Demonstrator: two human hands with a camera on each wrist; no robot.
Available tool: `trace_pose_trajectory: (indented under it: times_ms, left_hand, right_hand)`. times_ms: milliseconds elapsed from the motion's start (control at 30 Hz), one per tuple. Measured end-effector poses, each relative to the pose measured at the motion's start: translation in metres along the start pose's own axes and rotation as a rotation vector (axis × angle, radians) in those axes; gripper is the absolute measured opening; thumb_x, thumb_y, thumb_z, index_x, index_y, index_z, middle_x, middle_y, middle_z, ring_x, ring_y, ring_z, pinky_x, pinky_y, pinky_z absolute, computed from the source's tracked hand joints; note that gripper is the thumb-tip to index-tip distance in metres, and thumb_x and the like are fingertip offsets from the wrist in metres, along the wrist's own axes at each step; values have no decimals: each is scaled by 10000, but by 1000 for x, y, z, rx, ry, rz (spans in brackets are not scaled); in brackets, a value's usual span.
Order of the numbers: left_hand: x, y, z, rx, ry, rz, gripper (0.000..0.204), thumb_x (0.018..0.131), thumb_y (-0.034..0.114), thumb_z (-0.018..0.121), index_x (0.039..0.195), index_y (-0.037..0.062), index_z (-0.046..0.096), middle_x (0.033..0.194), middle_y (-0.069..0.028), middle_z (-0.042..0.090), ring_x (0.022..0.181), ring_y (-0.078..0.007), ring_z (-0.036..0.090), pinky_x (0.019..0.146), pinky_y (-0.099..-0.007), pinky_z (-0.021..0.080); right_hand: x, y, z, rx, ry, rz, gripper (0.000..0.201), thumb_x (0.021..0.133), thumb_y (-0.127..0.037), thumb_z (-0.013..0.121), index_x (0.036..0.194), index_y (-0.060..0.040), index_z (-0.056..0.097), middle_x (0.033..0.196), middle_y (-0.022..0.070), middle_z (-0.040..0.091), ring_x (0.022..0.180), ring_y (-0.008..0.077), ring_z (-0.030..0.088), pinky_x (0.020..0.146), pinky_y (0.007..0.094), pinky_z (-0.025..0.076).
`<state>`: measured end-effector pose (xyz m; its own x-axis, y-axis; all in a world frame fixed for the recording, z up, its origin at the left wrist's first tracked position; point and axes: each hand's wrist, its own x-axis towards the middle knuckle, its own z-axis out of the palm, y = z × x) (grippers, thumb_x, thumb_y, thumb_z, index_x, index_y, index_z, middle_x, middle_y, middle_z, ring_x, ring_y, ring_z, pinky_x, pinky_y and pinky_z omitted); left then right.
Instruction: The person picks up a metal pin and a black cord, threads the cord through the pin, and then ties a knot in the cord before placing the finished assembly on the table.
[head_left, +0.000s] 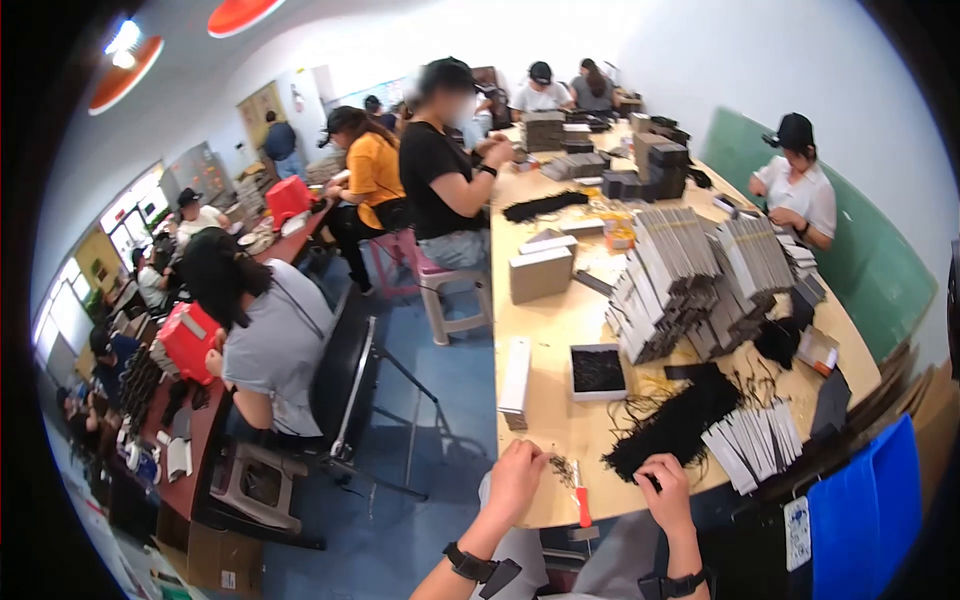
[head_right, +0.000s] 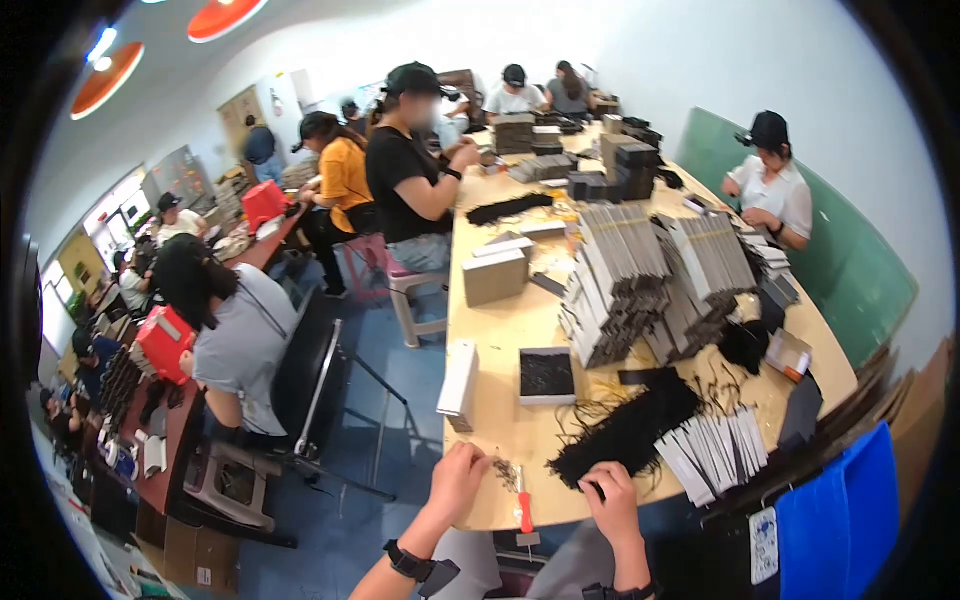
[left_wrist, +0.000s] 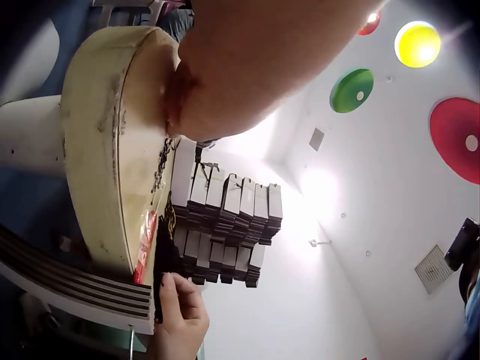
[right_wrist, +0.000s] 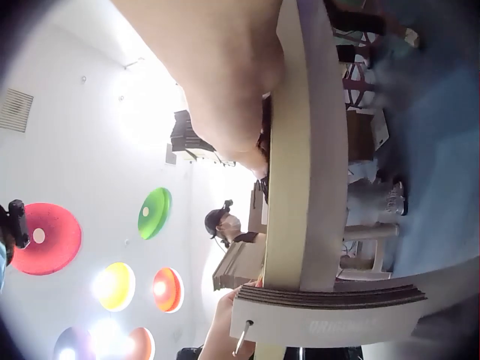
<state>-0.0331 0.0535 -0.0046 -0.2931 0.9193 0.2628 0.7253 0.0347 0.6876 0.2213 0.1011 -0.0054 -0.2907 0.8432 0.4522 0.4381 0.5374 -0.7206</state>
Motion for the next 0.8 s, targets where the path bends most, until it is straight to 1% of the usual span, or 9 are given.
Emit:
trace_pose_trajectory:
  times_ms: [33,67,167,200,267,400,467,600,800]
  left_hand:
    - [-1,1,0,9,-1,-20,150,849,160,620,830,16,583,846,-146,584,816,-333,593,710,-408,473]
    - [-3,2,0,26,17,-26,150,849,160,620,830,16,583,846,-146,584,816,-333,593,710,-408,473]
    - [-2,6,3,61,6,-83,162,873,167,597,874,13,547,861,-154,592,833,-348,588,723,-418,467]
    - [-1,8,3,73,19,-94,162,873,167,597,874,13,547,861,-154,592,833,-348,588,723,-418,467]
    - [0,13,3,51,4,-193,160,890,170,580,889,16,534,863,-161,608,833,-353,594,723,-431,464]
    - [3,14,6,89,30,-182,165,903,173,562,892,14,520,852,-170,618,828,-356,602,717,-439,464]
    - [4,16,10,117,36,-259,178,908,182,552,888,9,515,830,-171,617,819,-362,603,710,-444,466]
    - [1,17,11,136,63,-252,189,911,194,546,892,8,516,843,-171,620,834,-360,604,710,-445,467]
    - [-3,9,12,117,74,-142,134,897,146,543,893,15,513,856,-167,610,863,-354,591,723,-464,460]
  right_hand:
    - [0,0,-1,9,-8,1,86,728,-6,691,782,-3,624,868,113,580,833,283,574,732,354,465]
    - [-1,0,-2,30,-14,-14,86,728,-6,691,782,-3,624,868,113,580,833,283,574,732,354,465]
    - [-2,7,-1,79,-40,60,87,729,-13,690,783,2,623,869,115,580,847,286,570,740,356,464]
    - [-2,10,0,94,-51,52,87,729,-13,690,783,2,623,869,115,580,847,286,570,740,356,464]
    - [-2,9,-3,93,-51,69,82,730,-7,686,784,6,626,873,117,583,849,284,572,738,354,465]
    - [-1,14,-3,137,-35,92,79,730,4,680,787,16,626,849,123,598,810,288,586,704,350,472]
    - [-1,14,-2,144,-30,99,76,731,9,675,785,20,622,835,126,600,794,291,588,699,351,475]
    - [-1,17,-2,118,-25,39,69,736,16,668,781,23,616,835,128,600,789,287,588,687,345,479]
    - [-4,11,-5,157,12,34,64,748,27,661,785,23,608,834,124,602,746,254,593,619,311,488]
